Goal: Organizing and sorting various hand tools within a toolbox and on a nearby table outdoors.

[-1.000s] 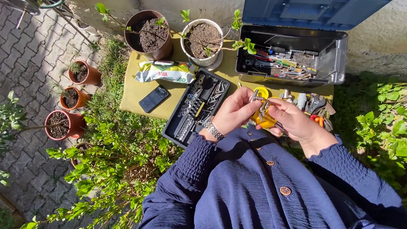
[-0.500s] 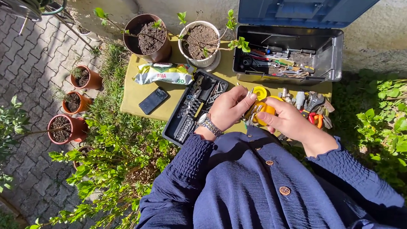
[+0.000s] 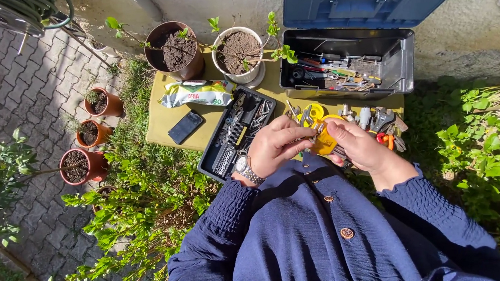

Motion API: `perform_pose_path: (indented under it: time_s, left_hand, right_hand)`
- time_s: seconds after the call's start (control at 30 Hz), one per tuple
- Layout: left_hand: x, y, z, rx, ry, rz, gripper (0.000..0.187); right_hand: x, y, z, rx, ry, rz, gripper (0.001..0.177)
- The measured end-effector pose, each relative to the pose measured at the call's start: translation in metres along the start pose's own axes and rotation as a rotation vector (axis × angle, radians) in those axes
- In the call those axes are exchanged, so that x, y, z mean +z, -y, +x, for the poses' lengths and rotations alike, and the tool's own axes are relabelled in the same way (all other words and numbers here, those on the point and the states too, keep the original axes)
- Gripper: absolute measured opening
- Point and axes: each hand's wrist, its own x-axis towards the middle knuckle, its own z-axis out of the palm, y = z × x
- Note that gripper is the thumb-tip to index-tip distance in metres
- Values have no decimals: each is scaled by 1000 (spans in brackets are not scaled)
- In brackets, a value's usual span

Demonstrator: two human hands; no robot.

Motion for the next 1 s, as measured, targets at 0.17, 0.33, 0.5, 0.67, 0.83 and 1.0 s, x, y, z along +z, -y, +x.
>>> perform_pose_path:
  time_s: [0.17,0.33,0.5,0.67,0.83,1.0]
  left_hand:
    - [5,-10,9,-9,-60,65,14]
    - [13,-10,7,-72,-114,160,17]
    - [21,-6,7,-67,-41,220,11]
    - [26,-11,11,-184,-42,336,12]
    - [28,-4,6,-195,-165,326,35]
    - [29,39,-28,-326,-270,271,45]
  right_hand:
    - [13,6,-10,-22,-7,-56,44]
    - [2,1,-6,-94,-13,-182,37]
    - [-3,0,-6,-92,-16,-357,40]
    - [-1,3,1,-103,-9,-359,34]
    - [-17,4,2,47,-75,-366,40]
    - [-60,-35,39,219,-110,-280,42]
